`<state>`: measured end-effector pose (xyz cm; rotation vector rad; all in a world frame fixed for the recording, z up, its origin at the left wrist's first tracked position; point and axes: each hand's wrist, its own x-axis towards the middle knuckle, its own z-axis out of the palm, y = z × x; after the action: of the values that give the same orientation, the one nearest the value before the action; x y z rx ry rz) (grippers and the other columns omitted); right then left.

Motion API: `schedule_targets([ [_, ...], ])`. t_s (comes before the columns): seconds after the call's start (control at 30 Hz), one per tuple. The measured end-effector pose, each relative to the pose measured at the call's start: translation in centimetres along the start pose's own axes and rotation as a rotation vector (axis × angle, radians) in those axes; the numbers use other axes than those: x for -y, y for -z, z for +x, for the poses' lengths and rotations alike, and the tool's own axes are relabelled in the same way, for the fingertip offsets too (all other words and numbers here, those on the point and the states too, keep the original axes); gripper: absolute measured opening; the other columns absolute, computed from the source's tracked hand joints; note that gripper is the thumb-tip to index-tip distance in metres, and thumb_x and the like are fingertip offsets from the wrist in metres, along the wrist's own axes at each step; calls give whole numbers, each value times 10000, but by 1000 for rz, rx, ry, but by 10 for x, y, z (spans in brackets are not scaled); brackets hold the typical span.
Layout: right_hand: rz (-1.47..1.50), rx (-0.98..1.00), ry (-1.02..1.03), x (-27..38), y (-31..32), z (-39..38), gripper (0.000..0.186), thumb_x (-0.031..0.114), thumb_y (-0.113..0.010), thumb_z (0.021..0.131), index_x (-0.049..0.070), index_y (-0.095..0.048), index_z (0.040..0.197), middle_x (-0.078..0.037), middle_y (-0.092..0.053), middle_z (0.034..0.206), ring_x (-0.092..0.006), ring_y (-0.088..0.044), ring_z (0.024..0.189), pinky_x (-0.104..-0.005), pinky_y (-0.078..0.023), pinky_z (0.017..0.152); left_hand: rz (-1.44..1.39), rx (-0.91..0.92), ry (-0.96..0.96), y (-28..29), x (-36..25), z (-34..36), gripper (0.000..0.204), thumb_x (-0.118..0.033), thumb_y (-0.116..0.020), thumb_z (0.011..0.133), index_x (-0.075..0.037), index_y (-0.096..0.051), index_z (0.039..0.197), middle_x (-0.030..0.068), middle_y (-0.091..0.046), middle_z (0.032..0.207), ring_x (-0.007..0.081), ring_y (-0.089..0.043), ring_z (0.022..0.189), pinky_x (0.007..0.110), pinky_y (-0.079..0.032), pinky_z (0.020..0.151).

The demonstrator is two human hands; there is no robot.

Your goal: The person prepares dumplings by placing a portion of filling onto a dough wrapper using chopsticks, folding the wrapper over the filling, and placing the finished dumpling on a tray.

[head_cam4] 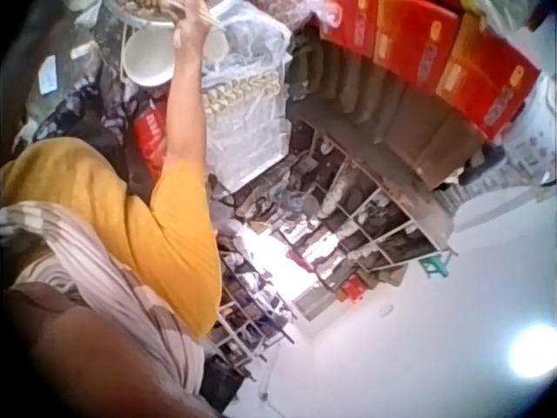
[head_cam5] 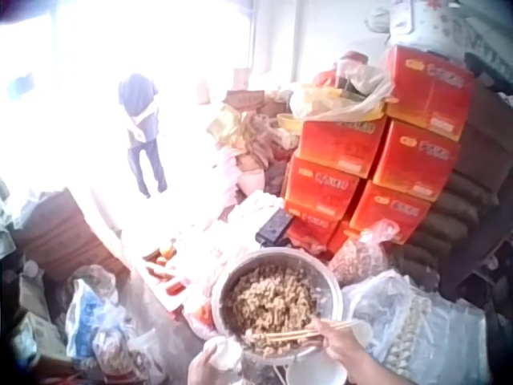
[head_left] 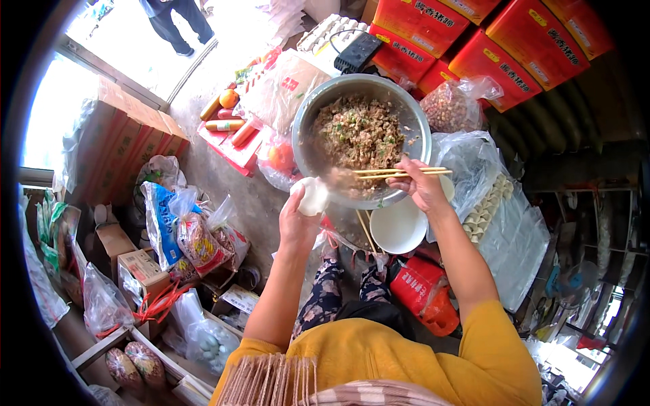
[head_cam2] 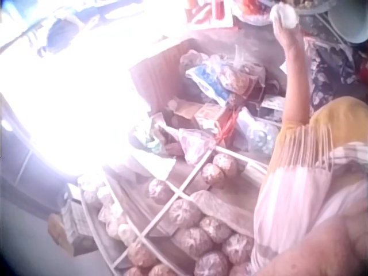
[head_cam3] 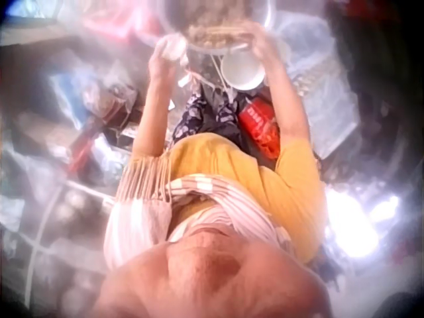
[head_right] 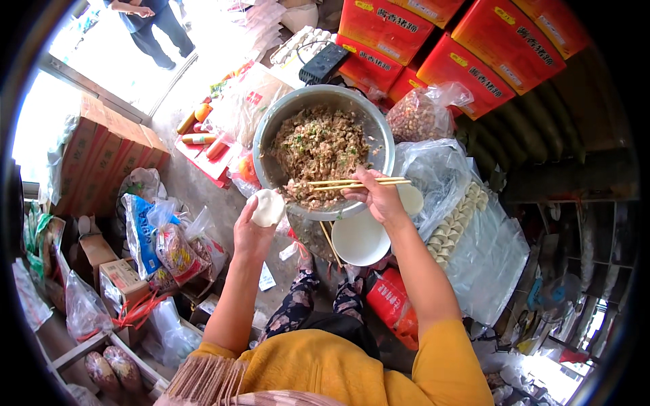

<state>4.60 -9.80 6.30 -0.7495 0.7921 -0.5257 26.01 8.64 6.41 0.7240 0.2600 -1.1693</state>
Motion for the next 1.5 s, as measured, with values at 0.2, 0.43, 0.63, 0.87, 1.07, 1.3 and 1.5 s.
schedule_targets([
  [0.2,-504,-16,636,22,-60,-70,176,192,-647,925,19,-615,943,-87,-655,908,-201,-684,806,-303,-585,705,-52,82,79,-35,15,17,448,-354,-480,989,24,-540,1221,138,-610,1222,279,-574,1144,430,-411,1039],
  [0.43,-1358,167,1228,4,-65,-87,229,101,-779,765,44,-629,929,-94,-632,930,-267,-650,816,-362,-561,709,-257,156,196,-74,33,22,443,-423,-462,981,-1,-577,1051,146,-614,1072,295,-549,1040,467,-380,1015],
  [0.63,-1212,106,1032,33,-57,-104,137,76,-735,811,47,-646,911,-108,-648,915,-248,-662,781,-322,-553,665,-275,64,211,-65,47,30,413,-403,-461,985,-13,-583,1038,161,-616,1084,318,-545,1079,495,-374,1020],
  [0.87,-1081,-17,916,57,-60,-93,90,104,-703,859,39,-651,892,-117,-647,871,-244,-657,773,-317,-534,668,-49,193,214,-70,46,26,520,-428,-436,994,41,-550,1189,181,-591,1169,337,-543,1120,492,-393,1018],
  [1.07,-1086,55,896,58,-54,-82,87,94,-709,854,40,-644,875,-114,-643,884,-233,-653,785,-315,-528,684,53,189,232,-66,44,31,571,-469,-421,991,49,-542,1200,186,-600,1150,344,-565,1089,491,-418,995],
  [1.3,-1026,35,890,57,-56,-81,100,87,-719,840,29,-637,849,-103,-643,869,-224,-650,790,-313,-522,690,10,188,286,-62,38,33,608,-454,-359,1012,88,-505,1244,246,-583,1204,380,-546,1163,483,-410,1037],
  [1.5,-906,70,723,57,-41,-81,119,100,-652,904,5,-633,834,-102,-619,872,-206,-656,790,-317,-544,704,-9,178,311,-61,34,36,615,-471,-406,992,79,-503,1251,235,-587,1191,380,-543,1148,505,-402,1025],
])
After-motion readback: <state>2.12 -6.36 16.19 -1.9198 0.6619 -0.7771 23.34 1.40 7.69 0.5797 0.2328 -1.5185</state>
